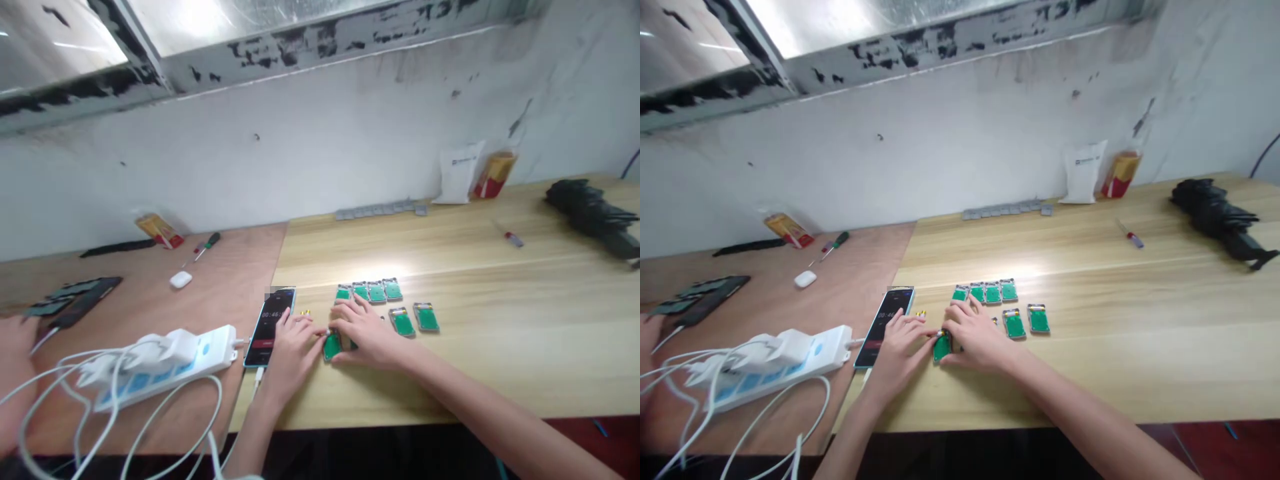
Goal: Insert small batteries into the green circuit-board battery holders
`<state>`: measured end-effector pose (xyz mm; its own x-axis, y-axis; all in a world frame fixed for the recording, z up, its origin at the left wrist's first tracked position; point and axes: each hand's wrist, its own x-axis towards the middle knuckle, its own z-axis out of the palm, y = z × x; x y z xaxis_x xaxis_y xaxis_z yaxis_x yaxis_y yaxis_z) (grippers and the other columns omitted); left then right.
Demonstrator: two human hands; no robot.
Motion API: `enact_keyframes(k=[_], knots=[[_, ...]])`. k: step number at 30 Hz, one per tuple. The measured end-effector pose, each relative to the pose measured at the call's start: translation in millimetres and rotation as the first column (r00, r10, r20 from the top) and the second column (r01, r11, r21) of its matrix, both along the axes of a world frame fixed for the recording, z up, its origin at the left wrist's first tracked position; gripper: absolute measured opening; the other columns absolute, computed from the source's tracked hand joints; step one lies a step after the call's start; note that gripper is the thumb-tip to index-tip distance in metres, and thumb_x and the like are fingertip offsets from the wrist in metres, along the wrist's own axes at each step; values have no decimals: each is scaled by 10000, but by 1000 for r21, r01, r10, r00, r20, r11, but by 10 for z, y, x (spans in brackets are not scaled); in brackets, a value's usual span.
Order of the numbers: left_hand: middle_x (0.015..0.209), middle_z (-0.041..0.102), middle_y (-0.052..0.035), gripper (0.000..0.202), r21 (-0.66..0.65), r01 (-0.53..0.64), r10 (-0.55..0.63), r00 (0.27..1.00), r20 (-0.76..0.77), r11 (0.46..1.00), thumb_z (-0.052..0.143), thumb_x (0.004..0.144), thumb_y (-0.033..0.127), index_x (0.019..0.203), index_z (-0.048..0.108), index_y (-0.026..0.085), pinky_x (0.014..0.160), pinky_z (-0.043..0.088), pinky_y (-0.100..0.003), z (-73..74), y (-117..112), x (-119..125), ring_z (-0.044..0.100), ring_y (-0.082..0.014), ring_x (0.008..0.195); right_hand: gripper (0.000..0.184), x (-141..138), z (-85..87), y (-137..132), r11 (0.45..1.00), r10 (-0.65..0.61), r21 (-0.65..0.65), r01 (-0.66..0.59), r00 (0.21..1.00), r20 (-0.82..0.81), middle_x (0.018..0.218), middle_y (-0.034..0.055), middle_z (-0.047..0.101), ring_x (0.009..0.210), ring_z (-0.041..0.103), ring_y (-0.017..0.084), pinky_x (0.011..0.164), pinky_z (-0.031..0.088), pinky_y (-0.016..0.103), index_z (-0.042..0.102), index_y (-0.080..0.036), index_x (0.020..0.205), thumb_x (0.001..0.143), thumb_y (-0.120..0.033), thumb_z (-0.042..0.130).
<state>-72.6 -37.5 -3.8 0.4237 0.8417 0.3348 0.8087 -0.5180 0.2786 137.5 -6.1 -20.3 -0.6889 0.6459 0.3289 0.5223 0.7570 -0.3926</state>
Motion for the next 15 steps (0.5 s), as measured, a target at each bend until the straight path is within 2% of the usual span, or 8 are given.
enact_keyframes(k=[4,9,15], knots=[[989,643,-29,104,-49,3,-3,1000,3,999,578,902,247,908,681,242,1101,278,-531,36,50,45,551,-221,1067,535,5,-10,8,1000,-4,8,4,1000,5,1283,126,563,1323,388,297,1168,148,560,622,-189,1145,786,-583,673],[1112,613,-53,104,-86,0,1,1000,12,996,592,883,246,856,691,238,1038,364,-508,58,111,79,491,-258,1180,533,10,-11,7,1000,-18,12,18,1000,6,1262,123,576,1316,399,297,1170,149,557,634,-187,1111,767,-590,690],[1211,615,-53,116,-96,16,-21,999,-49,995,591,852,198,816,691,242,1102,274,-584,124,119,108,453,-279,1271,533,13,-21,9,999,-19,28,18,1000,18,1263,123,577,1322,392,305,1170,139,572,633,-187,1104,763,-592,693]])
